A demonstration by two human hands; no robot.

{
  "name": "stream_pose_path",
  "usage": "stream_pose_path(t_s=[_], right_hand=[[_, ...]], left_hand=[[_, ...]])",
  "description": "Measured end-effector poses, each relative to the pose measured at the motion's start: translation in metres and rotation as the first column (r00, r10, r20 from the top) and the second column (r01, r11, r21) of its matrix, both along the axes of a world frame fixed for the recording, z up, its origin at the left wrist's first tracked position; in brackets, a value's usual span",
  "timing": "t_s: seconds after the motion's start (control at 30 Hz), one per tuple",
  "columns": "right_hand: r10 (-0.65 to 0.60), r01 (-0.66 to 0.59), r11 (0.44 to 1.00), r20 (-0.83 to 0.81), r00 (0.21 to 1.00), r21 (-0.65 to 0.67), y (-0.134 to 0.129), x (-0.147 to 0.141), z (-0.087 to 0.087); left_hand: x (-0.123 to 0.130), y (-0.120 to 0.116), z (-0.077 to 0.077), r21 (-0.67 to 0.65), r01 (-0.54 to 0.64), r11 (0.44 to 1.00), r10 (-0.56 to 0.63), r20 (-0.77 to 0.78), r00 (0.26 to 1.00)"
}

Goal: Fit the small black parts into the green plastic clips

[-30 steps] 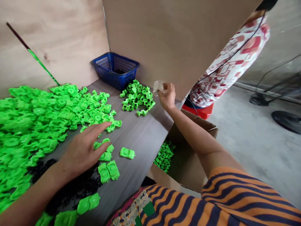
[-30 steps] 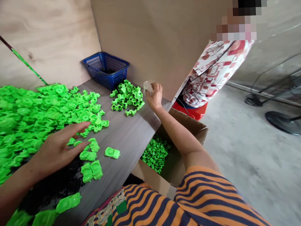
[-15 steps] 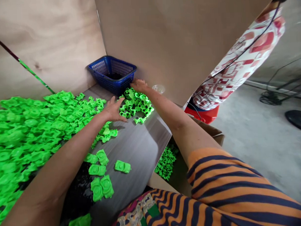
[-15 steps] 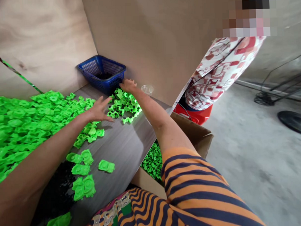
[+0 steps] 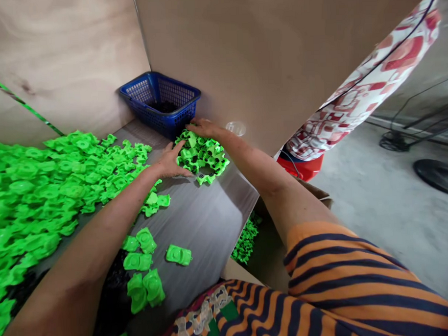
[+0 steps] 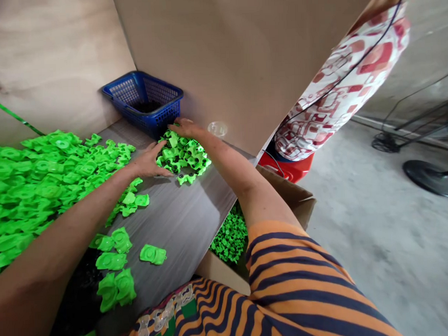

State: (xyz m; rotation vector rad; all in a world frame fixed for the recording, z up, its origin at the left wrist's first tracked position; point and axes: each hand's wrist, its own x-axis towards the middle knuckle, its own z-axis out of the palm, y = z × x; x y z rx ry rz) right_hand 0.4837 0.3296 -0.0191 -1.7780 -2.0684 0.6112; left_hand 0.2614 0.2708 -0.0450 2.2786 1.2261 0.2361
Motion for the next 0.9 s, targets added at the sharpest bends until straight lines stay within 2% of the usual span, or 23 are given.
stream_pose_path(t_s=[0.33,0.6,0.77,0.9], right_hand=[[0.125,-0.125,0.991,0.014,0.992,0.045,-0.038,0.007,-0.009],[0.184,-0.183,0.982,-0.002,0.983,0.053,-0.087,0.024,-0.012],[0.226,-0.225,0.973,-0.021,0.974,0.046,-0.122,0.046,-0.014],[0.241,-0.239,0.97,-0.042,0.97,0.051,-0.15,0.07,-0.014]], left_hand=[[0.003,-0.036,-0.02,0.067,0.047,0.997,-0.057,0.16,0.985],[0.02,-0.092,-0.016,0.075,-0.022,0.997,0.011,0.147,0.989],[0.032,-0.129,-0.016,0.068,0.02,0.997,-0.032,0.184,0.982],[0.048,-0.155,-0.01,-0.001,0.063,0.998,-0.061,0.199,0.978]])
